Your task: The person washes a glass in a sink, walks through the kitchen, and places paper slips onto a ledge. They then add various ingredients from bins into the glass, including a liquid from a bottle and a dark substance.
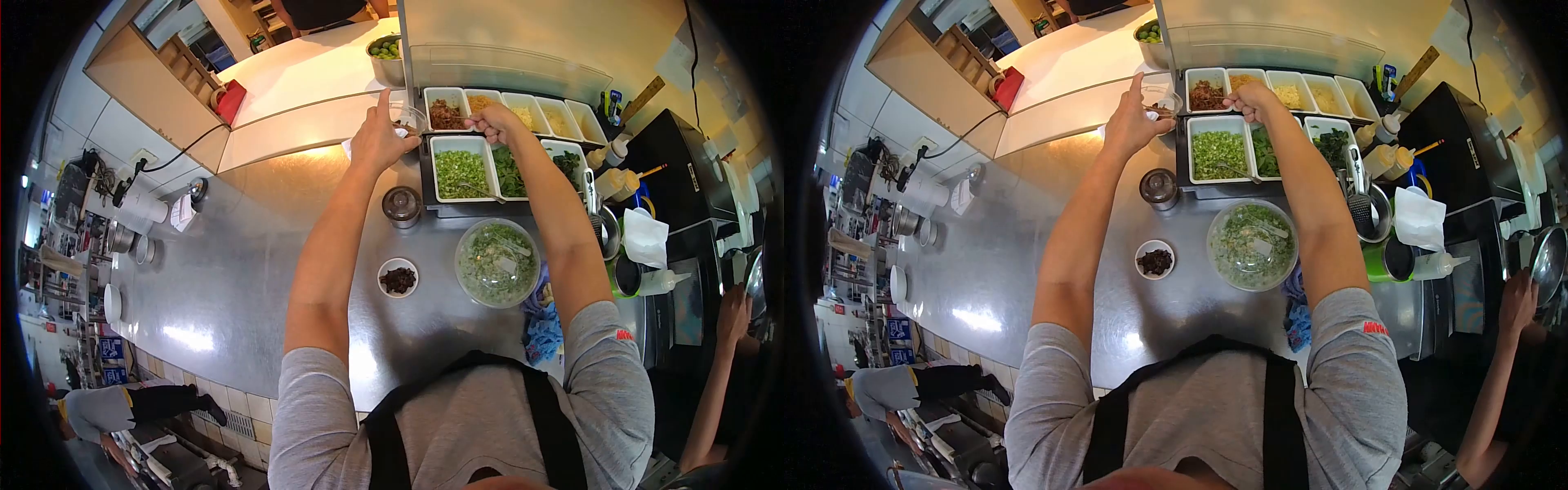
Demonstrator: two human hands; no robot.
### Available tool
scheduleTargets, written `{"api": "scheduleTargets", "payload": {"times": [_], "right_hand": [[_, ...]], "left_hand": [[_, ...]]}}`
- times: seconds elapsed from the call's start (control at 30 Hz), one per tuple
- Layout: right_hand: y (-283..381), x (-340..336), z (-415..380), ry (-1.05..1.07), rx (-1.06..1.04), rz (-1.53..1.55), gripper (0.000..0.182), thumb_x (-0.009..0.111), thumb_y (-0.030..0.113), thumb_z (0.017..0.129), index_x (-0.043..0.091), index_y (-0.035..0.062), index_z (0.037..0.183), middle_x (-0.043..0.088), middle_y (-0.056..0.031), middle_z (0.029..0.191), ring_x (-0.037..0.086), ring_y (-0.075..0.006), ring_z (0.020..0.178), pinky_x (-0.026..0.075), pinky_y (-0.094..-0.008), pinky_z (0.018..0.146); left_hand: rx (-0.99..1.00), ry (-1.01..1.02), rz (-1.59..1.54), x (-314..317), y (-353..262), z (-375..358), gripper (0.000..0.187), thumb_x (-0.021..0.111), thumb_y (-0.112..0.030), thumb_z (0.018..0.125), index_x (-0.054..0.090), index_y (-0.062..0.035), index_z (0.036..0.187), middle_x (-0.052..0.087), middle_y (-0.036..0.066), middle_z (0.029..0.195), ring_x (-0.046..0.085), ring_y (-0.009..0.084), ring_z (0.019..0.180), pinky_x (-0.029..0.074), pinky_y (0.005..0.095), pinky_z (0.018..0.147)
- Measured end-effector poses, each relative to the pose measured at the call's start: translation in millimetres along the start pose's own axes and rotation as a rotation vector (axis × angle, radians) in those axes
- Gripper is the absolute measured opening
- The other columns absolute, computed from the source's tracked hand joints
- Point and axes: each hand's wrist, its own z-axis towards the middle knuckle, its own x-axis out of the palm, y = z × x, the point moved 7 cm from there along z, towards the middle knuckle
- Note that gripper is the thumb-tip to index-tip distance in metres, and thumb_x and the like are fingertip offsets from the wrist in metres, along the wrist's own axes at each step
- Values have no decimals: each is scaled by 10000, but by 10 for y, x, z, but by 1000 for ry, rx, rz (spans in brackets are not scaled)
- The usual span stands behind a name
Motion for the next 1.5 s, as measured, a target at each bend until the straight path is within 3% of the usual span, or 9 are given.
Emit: {"api": "scheduleTargets", "payload": {"times": [0.27,0.37,0.47,0.57,0.8,1.0,1.2,1.4,1.5], "right_hand": [[484,-75,-470,-87,-164,-88,233,493,171,914,657,6,917,354,55,525,208,-74,404,183,-223,374],[696,55,-624,-4,-314,-220,202,552,167,857,678,8,867,480,-59,520,418,-147,410,284,-297,367],[927,480,-882,-217,-1182,-834,139,559,113,805,646,13,845,598,-161,607,596,-272,523,431,-380,439],[939,887,-1368,-392,-1175,-1478,146,514,178,853,599,62,881,650,-165,767,643,-331,665,491,-439,575],[1109,660,-1479,-632,-1116,-1538,92,537,114,768,607,59,790,650,-137,674,659,-309,633,501,-430,518],[527,709,-747,-345,-1187,-1711,140,529,127,771,651,76,725,652,-110,668,658,-290,647,510,-403,534],[640,588,-660,-543,-1036,-1650,103,549,108,740,642,66,728,652,-141,696,658,-308,684,518,-415,572],[617,715,-781,-473,-1155,-1702,104,561,119,738,650,72,713,645,-138,663,657,-310,645,515,-422,532],[449,755,-667,-452,-857,-1757,125,554,134,760,666,93,723,668,-120,827,658,-280,777,513,-430,639]], "left_hand": [[-26,43,-25,41,-63,21,1069,794,-352,600,187,-69,1433,498,228,1229,531,346,1117,459,403,894],[-30,17,-41,54,-45,39,1067,790,-365,603,187,-72,1432,499,228,1223,529,352,1117,463,408,890],[-33,-22,-73,63,-27,28,1083,811,-338,596,178,-77,1435,509,224,1191,538,353,1090,466,403,883],[43,-154,-224,94,66,-49,1106,839,-281,584,165,-82,1438,509,212,1168,551,331,1045,471,390,869],[13,-282,-670,-89,347,-432,1080,837,-225,594,170,-66,1429,486,197,1173,527,301,1044,462,384,885],[-2,-307,-540,-250,532,-933,1076,831,-216,613,156,-67,1438,490,184,1168,518,306,1053,455,400,892],[-141,-258,-680,-573,685,-1674,1080,829,-160,606,156,-67,1446,463,205,1241,477,315,1163,423,410,965],[-289,-231,-657,-641,858,-2585,1080,841,-127,579,192,-53,1438,467,186,1238,472,303,1167,396,401,991],[-345,-213,-615,-618,847,-2964,1076,836,-95,574,196,-59,1438,459,166,1235,471,291,1160,395,395,991]]}}
